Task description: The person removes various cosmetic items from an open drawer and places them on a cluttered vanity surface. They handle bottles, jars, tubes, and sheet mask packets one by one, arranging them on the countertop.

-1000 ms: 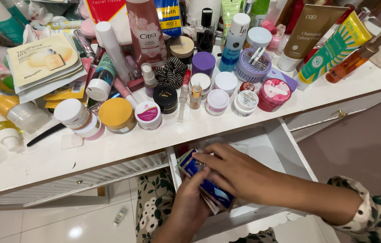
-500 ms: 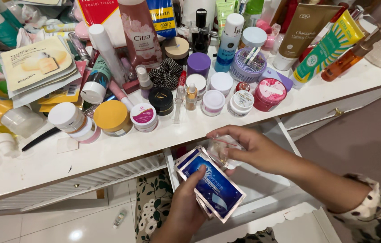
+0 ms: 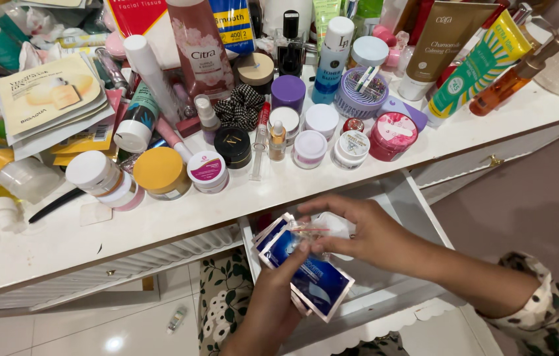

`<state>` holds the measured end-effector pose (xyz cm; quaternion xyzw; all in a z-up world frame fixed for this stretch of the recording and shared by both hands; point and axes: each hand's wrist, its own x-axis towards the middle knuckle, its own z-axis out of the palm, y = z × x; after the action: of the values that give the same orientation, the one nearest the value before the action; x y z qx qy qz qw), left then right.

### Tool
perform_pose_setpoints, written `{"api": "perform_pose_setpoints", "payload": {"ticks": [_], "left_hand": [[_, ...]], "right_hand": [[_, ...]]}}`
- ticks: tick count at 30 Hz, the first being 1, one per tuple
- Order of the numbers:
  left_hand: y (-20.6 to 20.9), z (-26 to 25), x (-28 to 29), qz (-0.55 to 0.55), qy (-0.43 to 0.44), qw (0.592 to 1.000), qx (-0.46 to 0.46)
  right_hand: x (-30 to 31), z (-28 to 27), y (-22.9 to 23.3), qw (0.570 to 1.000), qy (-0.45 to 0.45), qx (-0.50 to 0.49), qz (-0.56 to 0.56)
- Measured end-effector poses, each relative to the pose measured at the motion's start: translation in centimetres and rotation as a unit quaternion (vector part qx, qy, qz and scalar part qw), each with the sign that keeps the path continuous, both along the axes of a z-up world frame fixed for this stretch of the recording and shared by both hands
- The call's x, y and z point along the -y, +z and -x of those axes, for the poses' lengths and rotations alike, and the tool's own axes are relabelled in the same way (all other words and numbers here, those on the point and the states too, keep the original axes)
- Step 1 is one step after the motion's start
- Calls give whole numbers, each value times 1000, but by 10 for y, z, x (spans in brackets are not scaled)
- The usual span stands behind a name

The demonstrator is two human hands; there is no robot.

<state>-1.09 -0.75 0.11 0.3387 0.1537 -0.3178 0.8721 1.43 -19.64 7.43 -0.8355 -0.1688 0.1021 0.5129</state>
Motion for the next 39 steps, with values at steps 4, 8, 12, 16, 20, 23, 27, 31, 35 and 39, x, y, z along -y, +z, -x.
{"api": "perform_pose_setpoints", "payload": {"ticks": [4, 8, 12, 16, 20, 23, 27, 31, 35, 39], "left_hand": [[-1, -2, -1, 6, 23, 1000, -1], [7, -5, 0, 10, 23, 999, -26], [18, -7, -1, 4, 9, 1000, -25], [27, -8, 1, -16, 4, 999, -38], [41, -9, 4, -69, -18, 995, -66], [44, -12, 9, -102, -23, 989, -101], [32, -13, 12, -113, 1, 991, -76], [21, -14, 12, -104, 5, 991, -82], [20, -14, 13, -130, 26, 988, -82], [19, -20, 17, -142, 37, 985, -92]], "right_hand": [[4, 2, 11, 998, 24, -49, 17], [36, 2, 15, 990, 15, -114, 85], [105, 2, 19, 987, -51, 22, 150], [187, 13, 17, 953, -179, -46, 240], [239, 26, -2, 948, -239, -93, 189], [261, 35, -17, 943, -258, -131, 163], [277, 42, -33, 939, -274, -149, 147], [294, 45, -49, 949, -252, -117, 147], [304, 39, -64, 844, -352, 44, 402], [320, 31, -77, 817, -428, 94, 374]]}}
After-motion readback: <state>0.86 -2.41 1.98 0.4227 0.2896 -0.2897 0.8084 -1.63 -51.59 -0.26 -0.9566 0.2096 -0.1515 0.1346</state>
